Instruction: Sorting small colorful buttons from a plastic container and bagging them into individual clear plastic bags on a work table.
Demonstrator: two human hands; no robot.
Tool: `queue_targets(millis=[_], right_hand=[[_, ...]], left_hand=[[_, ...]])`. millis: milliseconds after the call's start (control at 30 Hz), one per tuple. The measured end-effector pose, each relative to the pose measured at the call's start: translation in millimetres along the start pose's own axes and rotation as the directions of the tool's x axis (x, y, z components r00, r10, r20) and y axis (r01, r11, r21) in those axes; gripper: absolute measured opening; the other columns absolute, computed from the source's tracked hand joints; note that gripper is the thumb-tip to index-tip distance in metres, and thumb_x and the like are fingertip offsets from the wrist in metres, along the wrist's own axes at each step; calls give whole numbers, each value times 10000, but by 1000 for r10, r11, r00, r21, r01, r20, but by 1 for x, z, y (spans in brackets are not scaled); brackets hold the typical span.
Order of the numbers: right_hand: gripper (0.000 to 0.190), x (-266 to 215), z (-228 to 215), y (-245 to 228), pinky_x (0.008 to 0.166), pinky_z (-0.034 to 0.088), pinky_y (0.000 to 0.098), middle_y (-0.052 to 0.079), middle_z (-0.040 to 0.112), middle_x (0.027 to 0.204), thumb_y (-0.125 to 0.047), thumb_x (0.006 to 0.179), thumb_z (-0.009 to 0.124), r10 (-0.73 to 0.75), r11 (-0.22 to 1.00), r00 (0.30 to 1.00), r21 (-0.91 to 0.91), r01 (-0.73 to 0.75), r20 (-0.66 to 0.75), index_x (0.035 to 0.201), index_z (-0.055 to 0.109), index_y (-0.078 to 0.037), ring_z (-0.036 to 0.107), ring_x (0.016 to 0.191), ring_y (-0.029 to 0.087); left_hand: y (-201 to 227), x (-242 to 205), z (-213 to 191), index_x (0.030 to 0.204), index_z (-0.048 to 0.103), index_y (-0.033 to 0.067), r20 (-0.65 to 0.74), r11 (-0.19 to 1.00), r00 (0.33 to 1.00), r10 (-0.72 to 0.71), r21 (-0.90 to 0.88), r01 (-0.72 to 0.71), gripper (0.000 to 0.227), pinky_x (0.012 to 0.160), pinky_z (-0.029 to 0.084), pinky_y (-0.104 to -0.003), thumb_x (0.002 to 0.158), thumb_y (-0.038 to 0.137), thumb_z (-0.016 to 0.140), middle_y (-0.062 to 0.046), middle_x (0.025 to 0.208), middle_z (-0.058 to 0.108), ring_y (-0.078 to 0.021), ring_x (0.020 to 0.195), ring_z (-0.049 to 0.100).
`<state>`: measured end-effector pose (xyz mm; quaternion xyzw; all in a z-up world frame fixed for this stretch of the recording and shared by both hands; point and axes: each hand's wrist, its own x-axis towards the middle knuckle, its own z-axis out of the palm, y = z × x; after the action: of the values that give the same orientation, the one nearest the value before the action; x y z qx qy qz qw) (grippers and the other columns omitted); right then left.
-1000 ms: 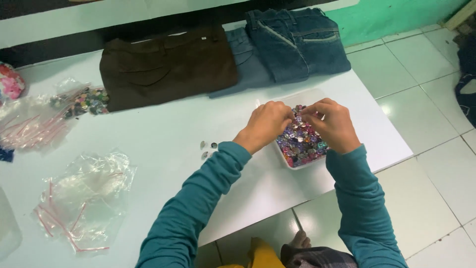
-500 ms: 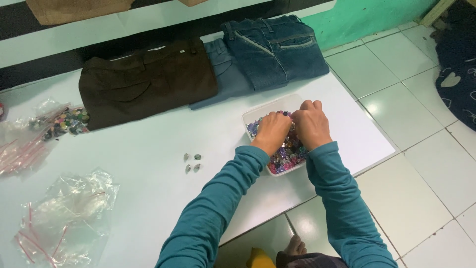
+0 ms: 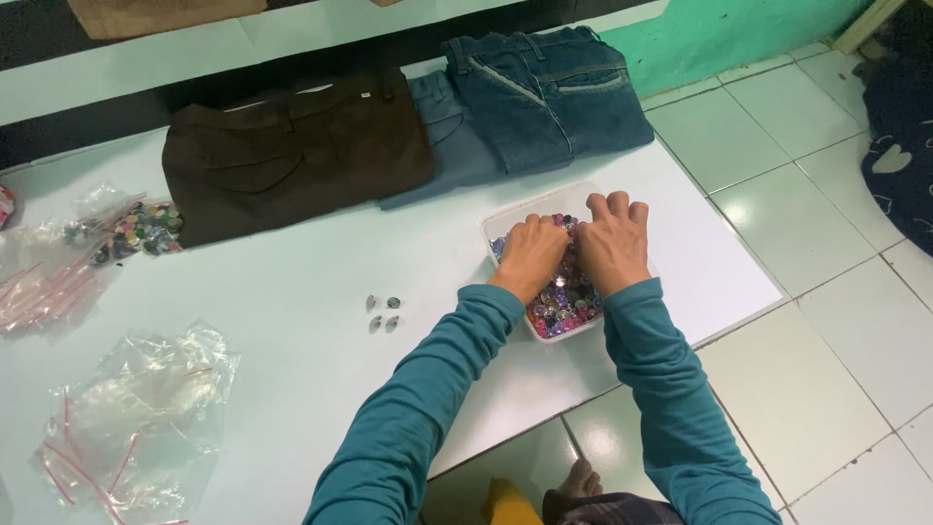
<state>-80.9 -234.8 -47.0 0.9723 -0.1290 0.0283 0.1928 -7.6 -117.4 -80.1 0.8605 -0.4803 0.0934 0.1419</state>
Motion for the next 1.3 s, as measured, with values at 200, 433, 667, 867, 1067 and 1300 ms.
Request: queue_targets(millis=[200,433,667,867,1067,1300], right_hand=[[120,-5,-23,2,905,367,357,-16,624,1134,-233,926,713,43,998,999,55,-42,-9,863,814,-226,467,1115,172],[130,-8,-35,10,868,431,302,-21,699,1073,-273,989,681,47,961,998,271,-56,40,948,805,-266,596,1043,156],[178,-12,-52,1,727,580,440,222,752,876,-172,1018,661,84,448,996,893,-28,-11,1078,681,-6,742,791,367],[157,-14,-81,-21,741,574,418,209,751,841,-62,950,699,-50,27,997,998,64,-62,1069,689,40,737,814,279],[304,-22,-118,-57,791,589,445,226,750,913,59,847,743,-155,-136,975,981,137,-157,1144,682,61,735,887,300],[237,-34,-140,-110,824,598,418,191,782,837,37,839,765,-229,-65,962,989,134,-145,1075,760,18,766,836,283]], left_hand=[[-10,1,-4,822,756,-8,26,987,999,-40,-153,44,45,691,617,-379,782,13,751,-150,765,674,-276,792,696],[-14,-11,-50,918,772,2,125,847,984,-130,-502,175,126,695,627,-406,885,51,661,-172,802,716,-335,808,737],[-24,-25,-90,958,763,-9,149,687,967,-205,-682,251,170,735,620,-471,882,133,707,-186,815,739,-367,829,746],[-49,-56,-145,1027,757,0,165,624,963,-211,-736,263,188,710,633,-396,897,120,692,-172,844,760,-303,816,760],[-73,-99,-182,1052,744,4,189,571,956,-223,-770,285,198,695,627,-331,920,137,680,-143,836,758,-216,786,740],[-97,-160,-213,1067,736,5,295,516,921,-255,-764,388,207,642,624,-280,933,145,664,-133,847,762,-179,782,735]])
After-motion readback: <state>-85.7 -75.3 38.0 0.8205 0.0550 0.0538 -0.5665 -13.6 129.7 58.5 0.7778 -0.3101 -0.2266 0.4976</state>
